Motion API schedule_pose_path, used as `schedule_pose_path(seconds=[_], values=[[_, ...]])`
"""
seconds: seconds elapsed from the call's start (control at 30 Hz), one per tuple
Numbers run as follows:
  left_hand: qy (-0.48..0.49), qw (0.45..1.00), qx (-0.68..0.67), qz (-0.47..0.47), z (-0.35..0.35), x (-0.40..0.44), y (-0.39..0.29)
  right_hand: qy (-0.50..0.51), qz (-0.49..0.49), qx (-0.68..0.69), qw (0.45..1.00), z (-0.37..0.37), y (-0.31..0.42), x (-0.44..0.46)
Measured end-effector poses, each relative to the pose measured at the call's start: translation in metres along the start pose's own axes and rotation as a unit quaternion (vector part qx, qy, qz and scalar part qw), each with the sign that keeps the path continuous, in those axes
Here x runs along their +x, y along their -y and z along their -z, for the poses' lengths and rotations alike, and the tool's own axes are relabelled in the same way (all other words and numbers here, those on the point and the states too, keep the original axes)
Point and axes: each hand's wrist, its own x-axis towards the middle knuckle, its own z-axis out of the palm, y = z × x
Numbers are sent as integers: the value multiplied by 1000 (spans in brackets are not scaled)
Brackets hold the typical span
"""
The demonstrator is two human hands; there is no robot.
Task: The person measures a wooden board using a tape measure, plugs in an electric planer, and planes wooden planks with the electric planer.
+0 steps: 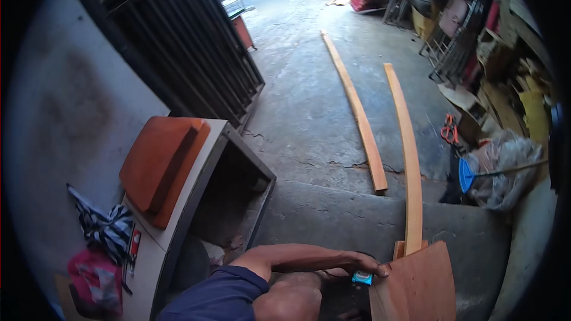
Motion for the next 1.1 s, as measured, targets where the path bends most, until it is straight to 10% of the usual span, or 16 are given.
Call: schedule_pose_path(seconds=[0.1,0.3,0.4,0.5,0.53,0.6,0.67,0.87,1.1], values=[[-74,966,107,-223,13,7,23,30,60,-81,994,-75,36,3],[-320,868,19,-380,-56,-248,-20,217,264,-117,932,-249,98,-30],[-436,631,-165,-620,-101,-311,11,312,370,-70,872,-340,125,-87],[-685,365,-155,-611,-143,-325,58,375,468,-24,800,-417,142,-169],[-677,366,-149,-621,-175,-323,68,401,535,-32,743,-441,144,-200],[-675,402,-117,-608,-234,-320,70,575,705,9,416,-492,150,-281],[-757,395,75,-514,-272,-326,67,528,794,55,296,-524,126,-324],[-818,257,347,-380,-274,-331,96,552,810,6,199,-555,27,-353],[-816,345,357,-295,-302,-356,122,584,804,-50,101,-565,-70,-313]])
